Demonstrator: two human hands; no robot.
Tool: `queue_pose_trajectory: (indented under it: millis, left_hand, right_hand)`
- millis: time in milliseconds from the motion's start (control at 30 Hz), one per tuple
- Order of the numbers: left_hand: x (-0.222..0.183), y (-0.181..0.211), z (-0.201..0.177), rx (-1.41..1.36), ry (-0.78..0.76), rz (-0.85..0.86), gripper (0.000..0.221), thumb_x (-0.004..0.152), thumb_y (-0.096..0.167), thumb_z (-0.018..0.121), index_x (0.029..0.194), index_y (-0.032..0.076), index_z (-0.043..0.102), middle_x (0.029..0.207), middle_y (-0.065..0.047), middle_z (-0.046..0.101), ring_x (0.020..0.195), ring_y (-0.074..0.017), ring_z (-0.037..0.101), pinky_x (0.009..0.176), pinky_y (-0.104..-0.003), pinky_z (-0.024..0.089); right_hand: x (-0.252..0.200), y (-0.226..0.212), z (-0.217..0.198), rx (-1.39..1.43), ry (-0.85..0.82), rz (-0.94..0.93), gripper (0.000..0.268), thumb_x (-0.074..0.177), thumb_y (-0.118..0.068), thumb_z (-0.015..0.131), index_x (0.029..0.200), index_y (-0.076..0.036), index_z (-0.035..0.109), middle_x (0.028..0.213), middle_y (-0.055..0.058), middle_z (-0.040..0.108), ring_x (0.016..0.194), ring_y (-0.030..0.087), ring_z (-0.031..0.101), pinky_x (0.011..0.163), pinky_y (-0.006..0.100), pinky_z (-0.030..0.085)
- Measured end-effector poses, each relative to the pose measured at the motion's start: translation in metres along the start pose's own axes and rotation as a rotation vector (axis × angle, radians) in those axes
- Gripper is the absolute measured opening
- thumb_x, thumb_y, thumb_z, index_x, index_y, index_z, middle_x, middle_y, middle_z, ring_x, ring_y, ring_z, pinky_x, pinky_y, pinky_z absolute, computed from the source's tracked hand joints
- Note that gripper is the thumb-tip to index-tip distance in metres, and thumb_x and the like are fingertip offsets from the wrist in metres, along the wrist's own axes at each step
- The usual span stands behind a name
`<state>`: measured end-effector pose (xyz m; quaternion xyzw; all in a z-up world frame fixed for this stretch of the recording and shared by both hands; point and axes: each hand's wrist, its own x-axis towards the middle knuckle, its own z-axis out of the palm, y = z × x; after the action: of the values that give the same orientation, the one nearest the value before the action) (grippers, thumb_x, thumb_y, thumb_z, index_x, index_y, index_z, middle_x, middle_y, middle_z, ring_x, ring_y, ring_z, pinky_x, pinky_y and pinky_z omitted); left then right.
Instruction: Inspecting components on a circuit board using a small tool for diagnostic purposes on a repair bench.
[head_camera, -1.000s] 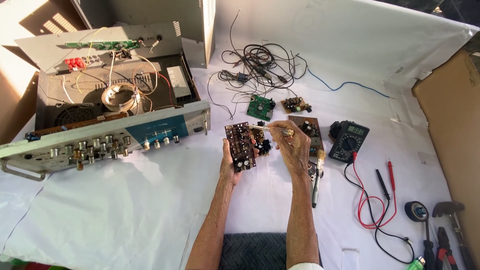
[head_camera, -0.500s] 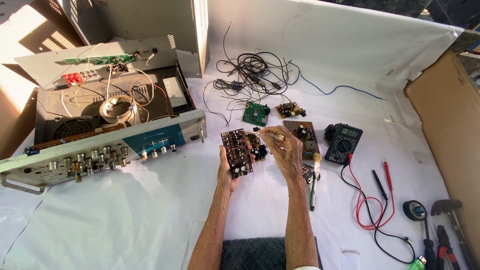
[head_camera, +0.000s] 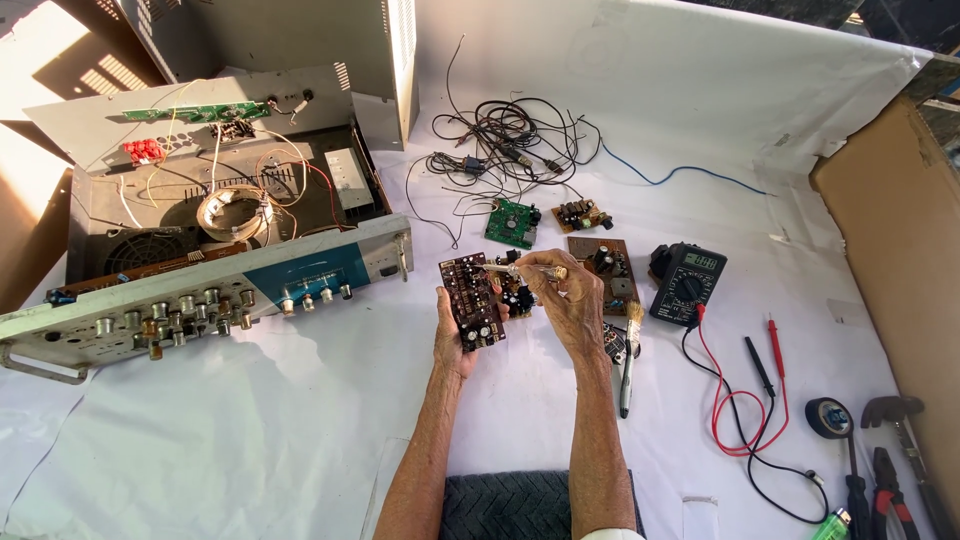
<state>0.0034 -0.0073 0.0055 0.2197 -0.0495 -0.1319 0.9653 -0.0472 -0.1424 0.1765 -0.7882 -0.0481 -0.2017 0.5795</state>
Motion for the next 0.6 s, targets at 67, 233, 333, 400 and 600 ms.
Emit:
queue_pose_trajectory:
  millis: [67,233,333,400,600]
  left_hand:
    - [-0.003,0.002,0.004,0.008,0.032,-0.001,0.08,0.097,0.072,0.035,0.131,0.005,0.062,0.113,-0.023,0.072,0.088,-0.0374,0.076,0.08,-0.048,0.065]
    - [-0.002,0.003,0.005,0.016,0.04,0.002,0.079,0.097,0.072,0.037,0.129,0.005,0.064,0.113,-0.023,0.072,0.088,-0.0377,0.076,0.079,-0.049,0.065]
    - [-0.001,0.004,0.007,0.016,0.044,0.004,0.078,0.097,0.071,0.037,0.128,0.005,0.064,0.112,-0.023,0.073,0.088,-0.0372,0.076,0.079,-0.049,0.065]
    - [-0.003,0.004,0.007,0.021,0.047,0.005,0.078,0.097,0.071,0.037,0.128,0.005,0.064,0.112,-0.023,0.073,0.088,-0.0374,0.076,0.08,-0.05,0.065]
    - [-0.001,0.003,0.005,0.004,0.056,0.0,0.077,0.098,0.07,0.035,0.13,0.006,0.063,0.113,-0.024,0.072,0.087,-0.0385,0.076,0.08,-0.05,0.065]
  right_hand:
    - [-0.001,0.006,-0.001,0.004,-0.002,0.012,0.015,0.096,-0.031,0.075,0.1,-0.018,0.079,0.094,0.015,0.073,0.066,0.02,0.072,0.06,0.033,0.061]
    - [0.0,0.0,-0.001,-0.004,0.0,0.016,0.017,0.096,-0.03,0.075,0.099,-0.015,0.079,0.088,0.016,0.072,0.067,0.021,0.073,0.059,0.033,0.062]
    - [0.001,-0.005,0.0,0.007,0.006,0.028,0.016,0.095,-0.029,0.077,0.099,-0.014,0.079,0.084,0.017,0.072,0.067,0.022,0.073,0.058,0.032,0.062]
    - [0.0,-0.007,0.0,0.033,0.006,0.041,0.016,0.094,-0.029,0.077,0.099,-0.014,0.079,0.084,0.017,0.073,0.068,0.021,0.073,0.059,0.031,0.062]
    - [0.0,-0.008,0.001,0.041,0.026,0.052,0.015,0.092,-0.025,0.078,0.097,-0.011,0.079,0.083,0.016,0.072,0.069,0.019,0.072,0.061,0.028,0.062]
